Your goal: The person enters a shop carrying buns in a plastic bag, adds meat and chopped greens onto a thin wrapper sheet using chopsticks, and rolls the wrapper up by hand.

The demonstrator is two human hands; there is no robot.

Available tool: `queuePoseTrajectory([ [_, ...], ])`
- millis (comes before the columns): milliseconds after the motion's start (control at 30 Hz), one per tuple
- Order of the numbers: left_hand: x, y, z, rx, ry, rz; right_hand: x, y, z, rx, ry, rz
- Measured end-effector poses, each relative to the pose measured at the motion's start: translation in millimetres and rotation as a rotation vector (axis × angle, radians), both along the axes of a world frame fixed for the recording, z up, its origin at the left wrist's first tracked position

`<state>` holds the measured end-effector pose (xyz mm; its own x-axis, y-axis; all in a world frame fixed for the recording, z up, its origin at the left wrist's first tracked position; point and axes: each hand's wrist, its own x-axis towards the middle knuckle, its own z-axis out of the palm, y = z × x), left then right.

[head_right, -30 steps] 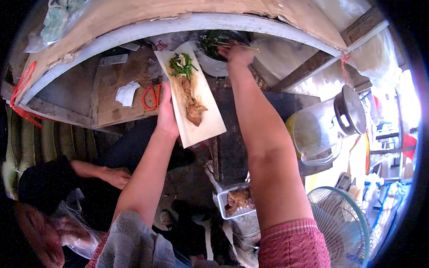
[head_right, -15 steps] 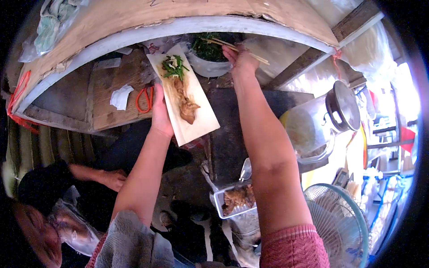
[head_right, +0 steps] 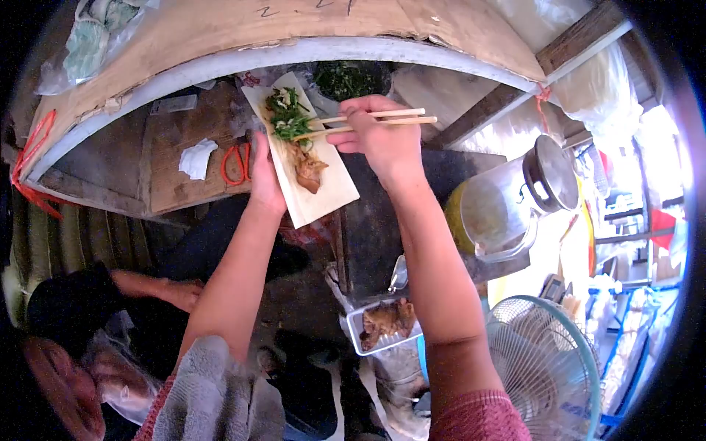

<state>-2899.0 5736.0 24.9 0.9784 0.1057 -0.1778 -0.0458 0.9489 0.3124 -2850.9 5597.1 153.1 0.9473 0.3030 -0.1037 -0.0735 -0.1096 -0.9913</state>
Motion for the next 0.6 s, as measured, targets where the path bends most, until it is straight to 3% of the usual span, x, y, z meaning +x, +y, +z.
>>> queuePoseTrajectory([
  [100, -4, -2, 7, 0.038, 0.018, 0.025, -12, 1, 21, -0.116, -0.108, -0.006],
  [267, -7, 1, 4, 0.038, 0.063, 0.018, -10, -7, 29, -0.067, -0.065, -0.022],
  [367, -8, 1, 8, 0.044, 0.074, 0.031, 24, -10, 9, 0.137, -0.129, -0.254],
  [467, -7, 4, 4, 0.037, 0.065, 0.023, 85, -6, -46, 0.231, -0.031, -0.364],
  [600, -8, 7, 2, 0.033, 0.063, 0.011, 117, -5, -85, 0.215, 0.231, -0.345],
])
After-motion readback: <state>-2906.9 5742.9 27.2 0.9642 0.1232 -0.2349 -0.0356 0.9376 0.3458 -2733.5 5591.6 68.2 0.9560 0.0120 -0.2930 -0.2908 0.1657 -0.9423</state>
